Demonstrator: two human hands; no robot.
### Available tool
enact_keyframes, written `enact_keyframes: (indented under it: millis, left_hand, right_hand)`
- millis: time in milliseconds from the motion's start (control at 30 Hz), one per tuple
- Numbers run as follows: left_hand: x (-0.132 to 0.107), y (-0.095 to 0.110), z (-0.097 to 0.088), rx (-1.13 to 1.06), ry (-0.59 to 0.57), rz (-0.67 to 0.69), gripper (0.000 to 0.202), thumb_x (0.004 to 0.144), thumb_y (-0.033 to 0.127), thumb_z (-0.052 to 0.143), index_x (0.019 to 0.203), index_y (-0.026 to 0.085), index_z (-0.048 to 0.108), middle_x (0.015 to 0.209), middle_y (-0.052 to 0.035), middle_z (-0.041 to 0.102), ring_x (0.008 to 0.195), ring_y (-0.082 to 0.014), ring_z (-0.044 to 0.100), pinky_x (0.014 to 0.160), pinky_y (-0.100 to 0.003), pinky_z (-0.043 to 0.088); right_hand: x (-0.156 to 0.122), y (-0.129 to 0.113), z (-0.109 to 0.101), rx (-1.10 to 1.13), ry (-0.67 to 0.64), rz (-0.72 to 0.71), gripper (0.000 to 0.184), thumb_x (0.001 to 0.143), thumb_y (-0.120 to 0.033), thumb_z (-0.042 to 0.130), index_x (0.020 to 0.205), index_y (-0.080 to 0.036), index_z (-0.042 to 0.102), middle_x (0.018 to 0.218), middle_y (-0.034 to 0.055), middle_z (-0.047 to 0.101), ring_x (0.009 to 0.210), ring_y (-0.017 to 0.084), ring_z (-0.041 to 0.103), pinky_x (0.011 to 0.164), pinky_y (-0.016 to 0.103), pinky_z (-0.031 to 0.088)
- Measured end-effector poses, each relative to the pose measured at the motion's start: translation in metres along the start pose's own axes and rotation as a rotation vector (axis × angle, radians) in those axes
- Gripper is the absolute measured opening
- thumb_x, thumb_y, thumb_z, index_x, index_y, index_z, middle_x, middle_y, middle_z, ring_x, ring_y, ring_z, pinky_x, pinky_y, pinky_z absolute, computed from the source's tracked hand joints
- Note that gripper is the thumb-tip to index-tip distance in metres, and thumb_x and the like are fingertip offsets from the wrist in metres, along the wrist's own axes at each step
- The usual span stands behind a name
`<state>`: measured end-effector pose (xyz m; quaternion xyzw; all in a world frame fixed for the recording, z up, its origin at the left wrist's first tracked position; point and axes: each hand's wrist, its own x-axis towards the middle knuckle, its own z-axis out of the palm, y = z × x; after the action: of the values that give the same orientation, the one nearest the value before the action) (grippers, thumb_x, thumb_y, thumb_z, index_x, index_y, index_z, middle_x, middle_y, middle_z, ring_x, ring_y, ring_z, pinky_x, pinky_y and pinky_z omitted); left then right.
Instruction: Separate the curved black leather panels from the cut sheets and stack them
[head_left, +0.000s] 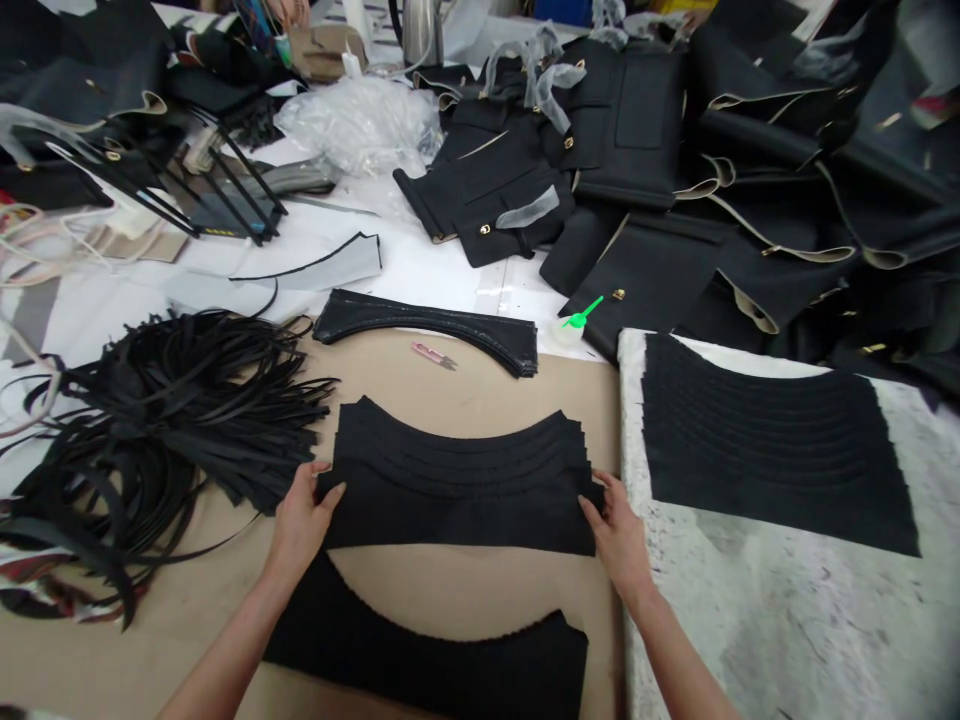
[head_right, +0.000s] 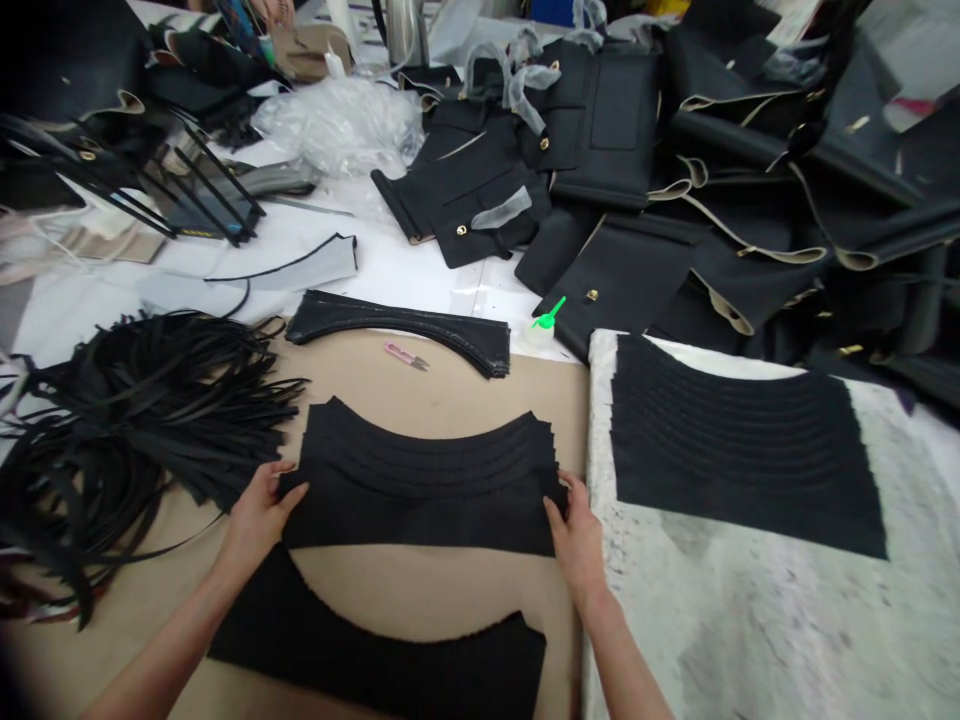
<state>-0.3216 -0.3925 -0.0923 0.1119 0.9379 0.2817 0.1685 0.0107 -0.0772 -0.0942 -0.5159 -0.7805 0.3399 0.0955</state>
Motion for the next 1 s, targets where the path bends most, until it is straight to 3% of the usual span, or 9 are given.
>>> enact_keyframes:
  millis: [133, 233, 400, 667, 867, 1000]
  left_hand:
    - [-0.003, 0.006, 0.003, 0.015, -0.028, 0.033, 0.055, 0.078, 0.050, 0.055, 0.123, 0.020, 0.046, 0.061, 0.0081, 0.041, 0.054, -0.0158, 0.048, 0.054, -0.027, 0.038]
    - [-0.008, 0.004, 0.005, -0.008, -0.025, 0.069, 0.057, 0.079, 0.040, 0.057, 0.129, 0.018, 0.041, 0.063, 0.0080, 0.040, 0.055, -0.0147, 0.048, 0.056, -0.026, 0.038]
    - [-0.013, -0.002, 0.008, -0.049, -0.001, 0.077, 0.053, 0.079, 0.027, 0.056, 0.130, 0.018, 0.043, 0.064, 0.0079, 0.039, 0.057, -0.0136, 0.046, 0.060, -0.026, 0.038]
    - [-0.014, 0.002, 0.007, -0.079, 0.005, 0.094, 0.049, 0.080, 0.020, 0.056, 0.128, 0.016, 0.045, 0.068, 0.0062, 0.041, 0.062, -0.0137, 0.047, 0.064, -0.027, 0.039]
    - [-0.012, -0.001, 0.009, -0.088, -0.004, 0.082, 0.049, 0.080, 0.028, 0.056, 0.126, 0.015, 0.047, 0.067, 0.0057, 0.043, 0.062, -0.0147, 0.049, 0.063, -0.027, 0.040]
    - [-0.011, -0.005, 0.010, -0.045, 0.011, 0.071, 0.053, 0.080, 0.044, 0.056, 0.126, 0.018, 0.048, 0.065, 0.0058, 0.046, 0.057, -0.0159, 0.049, 0.059, -0.028, 0.039]
  right_hand:
    - [0.002, 0.003, 0.004, -0.024, 0.013, -0.004, 0.049, 0.086, -0.050, 0.045, 0.127, -0.022, 0.048, 0.096, 0.0070, 0.062, 0.084, 0.025, 0.061, 0.076, 0.038, 0.048]
    - [0.004, 0.006, 0.006, -0.052, 0.038, -0.009, 0.055, 0.085, -0.055, 0.045, 0.129, -0.021, 0.048, 0.104, 0.0098, 0.063, 0.093, 0.028, 0.061, 0.079, 0.040, 0.048]
    - [0.007, 0.003, 0.010, -0.100, 0.047, -0.026, 0.062, 0.083, -0.060, 0.041, 0.130, -0.021, 0.048, 0.114, 0.0116, 0.061, 0.101, 0.032, 0.060, 0.078, 0.040, 0.048]
    - [0.014, 0.007, 0.011, -0.158, 0.038, 0.005, 0.070, 0.080, -0.068, 0.038, 0.132, -0.022, 0.048, 0.118, 0.0126, 0.060, 0.101, 0.037, 0.060, 0.077, 0.047, 0.048]
    - [0.016, 0.004, 0.018, -0.161, 0.052, 0.017, 0.071, 0.079, -0.067, 0.039, 0.130, -0.019, 0.048, 0.113, 0.0148, 0.060, 0.098, 0.037, 0.060, 0.077, 0.047, 0.048]
    - [0.014, -0.003, 0.017, -0.059, 0.044, -0.032, 0.058, 0.085, -0.055, 0.040, 0.128, -0.017, 0.046, 0.113, 0.0131, 0.061, 0.097, 0.030, 0.061, 0.084, 0.043, 0.048]
